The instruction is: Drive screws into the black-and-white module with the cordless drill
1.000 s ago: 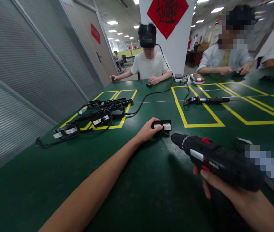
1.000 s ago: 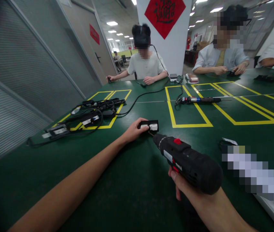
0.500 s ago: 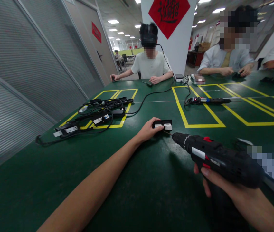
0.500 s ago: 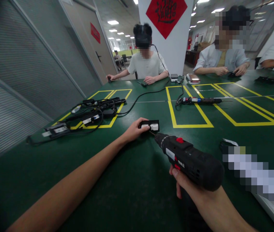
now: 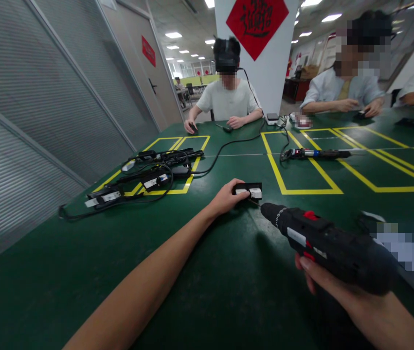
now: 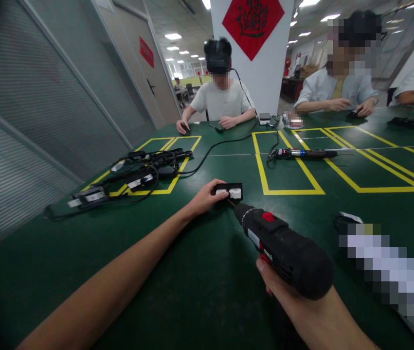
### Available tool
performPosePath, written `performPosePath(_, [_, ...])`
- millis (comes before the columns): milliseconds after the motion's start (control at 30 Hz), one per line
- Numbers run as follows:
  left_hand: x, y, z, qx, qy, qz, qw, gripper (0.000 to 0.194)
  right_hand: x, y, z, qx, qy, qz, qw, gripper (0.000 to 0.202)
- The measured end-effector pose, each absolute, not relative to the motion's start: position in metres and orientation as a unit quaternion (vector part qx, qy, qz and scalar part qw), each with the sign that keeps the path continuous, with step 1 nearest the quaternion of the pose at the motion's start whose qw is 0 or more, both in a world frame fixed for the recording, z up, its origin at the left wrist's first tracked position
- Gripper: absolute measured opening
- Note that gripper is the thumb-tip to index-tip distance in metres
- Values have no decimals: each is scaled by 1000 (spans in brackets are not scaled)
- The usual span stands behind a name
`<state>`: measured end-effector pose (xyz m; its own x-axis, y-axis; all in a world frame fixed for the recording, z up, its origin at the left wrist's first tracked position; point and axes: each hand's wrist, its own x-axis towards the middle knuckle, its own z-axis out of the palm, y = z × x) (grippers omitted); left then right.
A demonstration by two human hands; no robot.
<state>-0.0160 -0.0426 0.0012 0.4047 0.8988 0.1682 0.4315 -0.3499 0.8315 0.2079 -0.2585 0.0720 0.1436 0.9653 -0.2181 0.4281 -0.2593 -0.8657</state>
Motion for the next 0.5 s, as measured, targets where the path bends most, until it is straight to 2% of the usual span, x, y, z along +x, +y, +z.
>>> performPosePath(167, [-17, -43, 0, 762, 434, 323, 356, 45, 210, -255, 78, -665, -520, 426, 325, 38])
performPosePath(333, [-17, -42, -1, 765, 430, 326, 350, 45, 206, -255, 87, -646, -506, 430, 377, 28])
performPosePath(500, [-17, -43, 1, 766, 433, 327, 344, 44, 204, -254, 88, -643, -518, 435, 359, 33])
